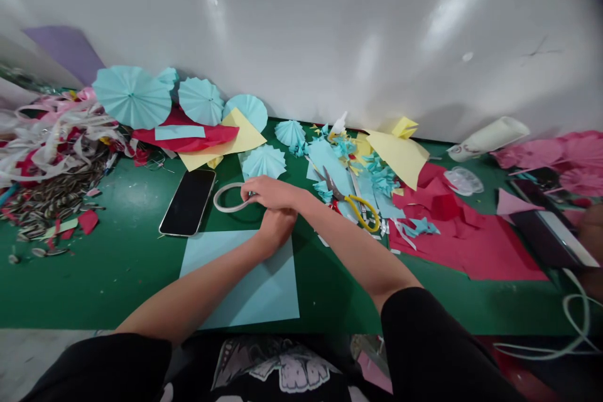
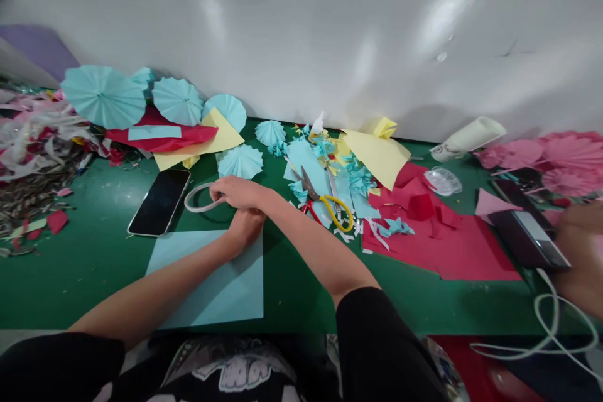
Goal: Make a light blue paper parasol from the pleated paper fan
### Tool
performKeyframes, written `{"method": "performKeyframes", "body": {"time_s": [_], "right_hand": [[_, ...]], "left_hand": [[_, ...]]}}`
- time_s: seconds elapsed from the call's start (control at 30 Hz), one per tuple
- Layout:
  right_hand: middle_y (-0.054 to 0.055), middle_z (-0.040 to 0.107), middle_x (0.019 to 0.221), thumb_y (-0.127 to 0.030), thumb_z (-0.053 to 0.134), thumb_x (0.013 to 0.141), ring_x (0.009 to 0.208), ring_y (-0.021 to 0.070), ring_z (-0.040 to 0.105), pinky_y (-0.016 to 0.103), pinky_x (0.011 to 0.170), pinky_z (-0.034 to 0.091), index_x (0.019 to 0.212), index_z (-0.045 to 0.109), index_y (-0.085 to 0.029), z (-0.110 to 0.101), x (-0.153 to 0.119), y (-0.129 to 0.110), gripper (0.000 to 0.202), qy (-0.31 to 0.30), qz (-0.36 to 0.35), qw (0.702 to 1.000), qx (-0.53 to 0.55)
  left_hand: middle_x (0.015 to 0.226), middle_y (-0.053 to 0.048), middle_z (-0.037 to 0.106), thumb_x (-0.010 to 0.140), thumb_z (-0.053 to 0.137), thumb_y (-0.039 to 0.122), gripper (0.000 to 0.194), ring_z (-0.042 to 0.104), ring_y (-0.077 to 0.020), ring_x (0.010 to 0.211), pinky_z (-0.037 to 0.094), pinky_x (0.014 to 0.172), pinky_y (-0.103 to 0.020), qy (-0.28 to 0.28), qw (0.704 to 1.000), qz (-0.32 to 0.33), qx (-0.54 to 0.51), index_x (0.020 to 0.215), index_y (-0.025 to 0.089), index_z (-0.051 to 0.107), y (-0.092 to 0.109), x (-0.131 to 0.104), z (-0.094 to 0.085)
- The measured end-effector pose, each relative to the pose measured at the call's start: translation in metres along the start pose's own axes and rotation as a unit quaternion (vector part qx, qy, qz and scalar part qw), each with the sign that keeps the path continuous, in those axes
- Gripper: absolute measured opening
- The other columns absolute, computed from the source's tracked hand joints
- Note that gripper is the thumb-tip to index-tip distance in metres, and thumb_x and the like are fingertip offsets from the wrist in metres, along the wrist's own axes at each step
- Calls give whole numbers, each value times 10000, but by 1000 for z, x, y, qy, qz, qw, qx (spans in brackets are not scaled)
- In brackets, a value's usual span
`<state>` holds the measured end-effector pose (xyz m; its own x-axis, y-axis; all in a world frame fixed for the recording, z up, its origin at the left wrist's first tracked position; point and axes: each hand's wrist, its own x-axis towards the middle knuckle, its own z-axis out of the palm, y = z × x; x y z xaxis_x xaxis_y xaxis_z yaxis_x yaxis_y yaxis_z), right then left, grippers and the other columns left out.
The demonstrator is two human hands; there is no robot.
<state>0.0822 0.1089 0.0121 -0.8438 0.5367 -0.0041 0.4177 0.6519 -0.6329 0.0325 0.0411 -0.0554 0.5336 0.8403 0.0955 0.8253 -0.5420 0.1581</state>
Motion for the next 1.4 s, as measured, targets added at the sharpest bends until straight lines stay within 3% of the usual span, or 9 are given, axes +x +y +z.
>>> {"method": "performKeyframes", "body": {"time_s": [0.13,0.23,0.33,0.47,0.67,0.97,1.17,1.4], "right_hand": [[9,589,812,-218,425,864,713,101,560,221,647,436,907,509,-172,-13,-43,-4,104,100,33,993,48],[-10,588,736,-265,434,851,632,102,581,231,632,470,917,512,-185,-3,-75,9,130,337,128,929,82],[46,612,866,-237,443,831,722,137,603,288,719,481,966,532,-176,20,-96,24,172,401,173,899,43],[86,631,934,-165,422,806,917,199,571,358,840,444,868,592,-178,43,-105,29,182,411,194,891,-10],[85,632,891,-126,441,768,859,197,569,341,789,464,864,605,-168,48,-107,23,194,391,212,895,-37],[78,640,843,-136,475,725,721,174,599,324,684,504,852,614,-158,51,-110,21,190,418,232,878,9],[55,656,803,-242,510,758,674,161,643,312,672,534,839,596,-171,45,-113,19,138,473,245,841,92],[21,655,691,-348,552,760,667,169,669,309,679,535,868,567,-179,41,-120,23,201,540,252,786,165]], "left_hand": [[1056,-135,598,806,409,50,309,537,-248,974,418,842,-388,20,1000,-15,-3,1059,109,575,2,-1,-7],[1053,-119,581,866,374,111,267,521,-228,968,431,820,-359,34,999,0,-18,1018,123,594,4,-2,-12],[1001,-122,583,890,348,144,275,516,-232,946,435,807,-364,45,999,8,-29,986,109,604,3,-2,-14],[954,-102,591,876,370,133,259,519,-224,938,441,785,-342,49,998,24,-41,985,123,605,-3,0,-16],[979,-83,606,868,388,130,233,523,-204,958,437,803,-302,39,997,47,-43,947,130,607,-8,2,-19],[1000,-110,575,823,406,70,202,509,-220,928,435,785,-335,9,997,79,-16,960,95,553,-6,5,-21],[945,-153,540,804,359,31,203,496,-256,879,424,720,-374,-8,996,86,17,923,73,518,-2,7,-24],[837,-124,519,726,367,-39,228,481,-238,814,408,700,-352,-13,993,104,49,832,109,504,2,4,-26]]}}
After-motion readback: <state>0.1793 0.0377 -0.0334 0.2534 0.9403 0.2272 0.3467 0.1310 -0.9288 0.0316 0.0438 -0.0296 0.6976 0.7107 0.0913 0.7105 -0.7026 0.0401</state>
